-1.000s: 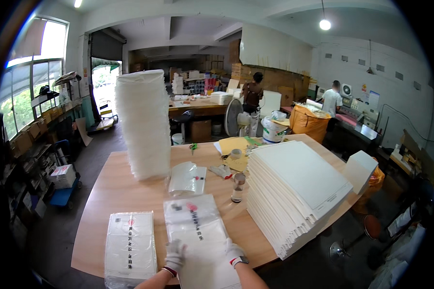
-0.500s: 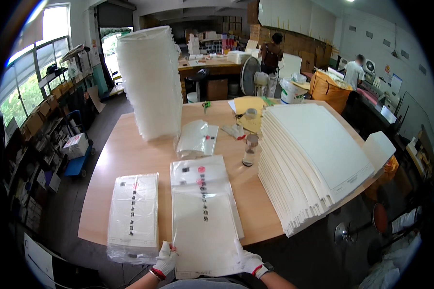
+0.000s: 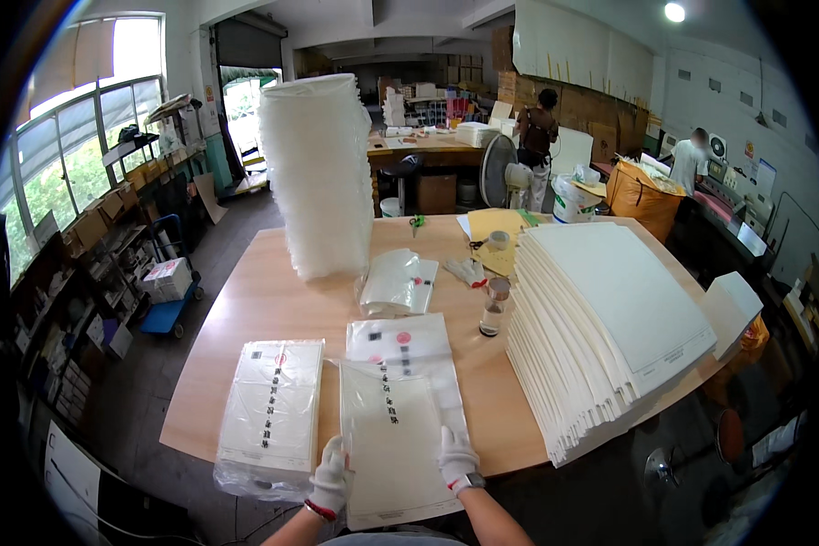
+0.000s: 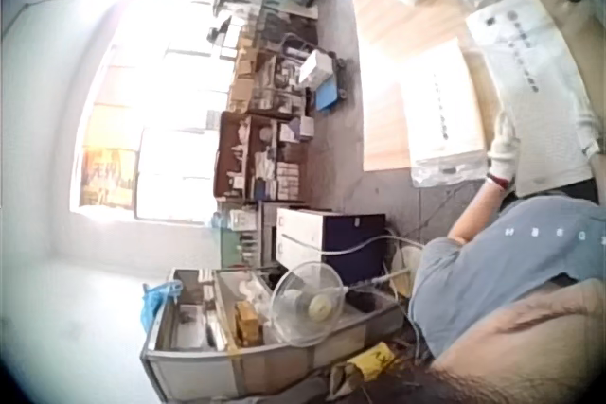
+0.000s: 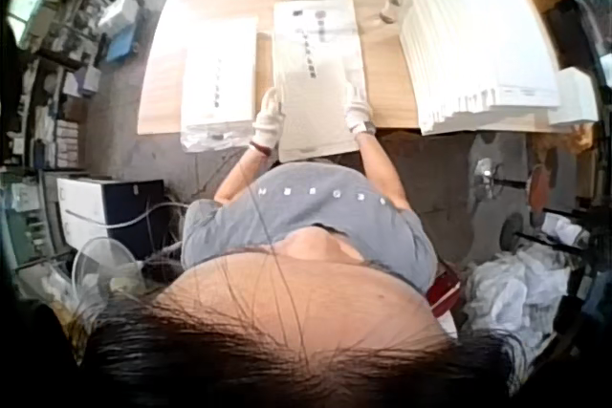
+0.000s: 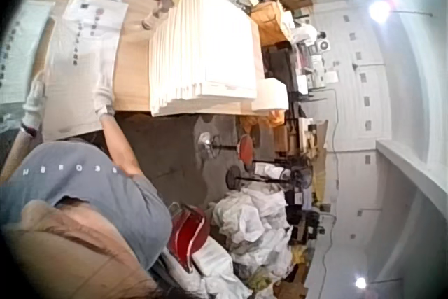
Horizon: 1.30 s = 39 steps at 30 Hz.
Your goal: The person repeatedly picks up stacks of white papers, places them into clear plastic bags, and seals the bags. The person then stacks the sealed packages on the table. The task is performed continuously throughout the video.
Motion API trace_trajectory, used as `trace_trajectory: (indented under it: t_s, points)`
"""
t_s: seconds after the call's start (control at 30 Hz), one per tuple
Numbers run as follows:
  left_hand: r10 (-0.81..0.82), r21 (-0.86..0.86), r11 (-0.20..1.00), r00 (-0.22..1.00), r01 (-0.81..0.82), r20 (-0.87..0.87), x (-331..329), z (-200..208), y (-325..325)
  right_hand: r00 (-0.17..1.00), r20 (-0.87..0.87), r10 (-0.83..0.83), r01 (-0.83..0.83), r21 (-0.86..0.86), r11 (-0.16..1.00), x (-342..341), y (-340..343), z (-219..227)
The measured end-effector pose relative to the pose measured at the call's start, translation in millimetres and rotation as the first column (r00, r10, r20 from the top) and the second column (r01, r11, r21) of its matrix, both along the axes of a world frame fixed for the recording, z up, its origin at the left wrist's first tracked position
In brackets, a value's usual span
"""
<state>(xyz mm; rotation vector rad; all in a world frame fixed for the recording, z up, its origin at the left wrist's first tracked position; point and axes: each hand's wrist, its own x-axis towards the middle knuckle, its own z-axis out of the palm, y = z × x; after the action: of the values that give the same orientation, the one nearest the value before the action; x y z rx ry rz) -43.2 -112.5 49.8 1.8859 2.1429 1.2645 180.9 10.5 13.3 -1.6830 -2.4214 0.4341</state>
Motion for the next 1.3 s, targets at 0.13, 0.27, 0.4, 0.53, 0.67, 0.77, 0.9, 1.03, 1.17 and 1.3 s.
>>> trace_trajectory:
  t_s: [0.13, 0.27, 0.4, 0.53, 0.67, 0.77, 0.9, 1.03, 1.17, 1.3]
  points:
    - [0.127, -0.432, 0.901, 0.975, -0.036, 0.184, -24.3, -56.5, 3.5, 0.981, -0.181, -0.077, 0.095, 0.093, 0.991, 7.1, -3.8, 2.1]
    - [0.191, -0.442, 0.897, 0.917, -0.018, 0.35, -17.5, -51.7, -0.7, 0.996, 0.039, -0.078, 0.084, -0.174, 0.981, 11.6, -21.6, 8.1]
    - [0.106, -0.314, 0.946, 0.838, 0.081, 0.535, -17.4, -76.4, -2.3, 0.995, -0.091, 0.03, -0.042, -0.128, 0.991, 31.8, -29.2, -12.1]
    - [0.077, -0.286, 0.95, 0.796, 0.123, 0.6, -7.7, -69.7, -20.2, 0.996, -0.088, 0.033, -0.046, -0.153, 0.987, 39.0, -56.0, 9.0]
    - [0.066, -0.402, 0.893, 0.825, 0.202, 0.561, -5.7, -27.5, -57.3, 0.997, 0.055, 0.049, -0.03, -0.311, 0.95, 42.2, -97.2, 43.8]
    - [-0.235, -0.563, 0.715, 0.901, 0.414, 0.365, -16.5, 16.4, -93.7, 0.988, -0.08, 0.13, -0.146, -0.249, 0.957, 58.2, -134.7, 32.0]
    - [-0.394, -0.328, 0.766, 0.806, 0.554, 0.441, -22.1, -6.6, -94.0, 0.937, -0.175, 0.303, -0.32, -0.078, 0.944, 67.2, -149.3, -0.8]
    - [0.005, -0.491, 0.848, 0.923, 0.2, 0.384, -21.5, -12.3, -60.5, 0.988, -0.155, 0.002, -0.026, -0.152, 0.988, 51.4, -118.7, 33.0]
    - [-0.303, -0.162, 0.908, 0.875, 0.385, 0.378, -24.2, -18.3, -77.2, 0.752, -0.573, -0.328, -0.045, -0.54, 0.841, 82.0, -128.2, 18.5]
    - [-0.444, -0.068, 0.859, 0.804, 0.507, 0.395, -12.9, 49.8, -52.2, 0.278, -0.433, -0.858, -0.155, -0.901, 0.405, 51.5, -93.3, -27.0]
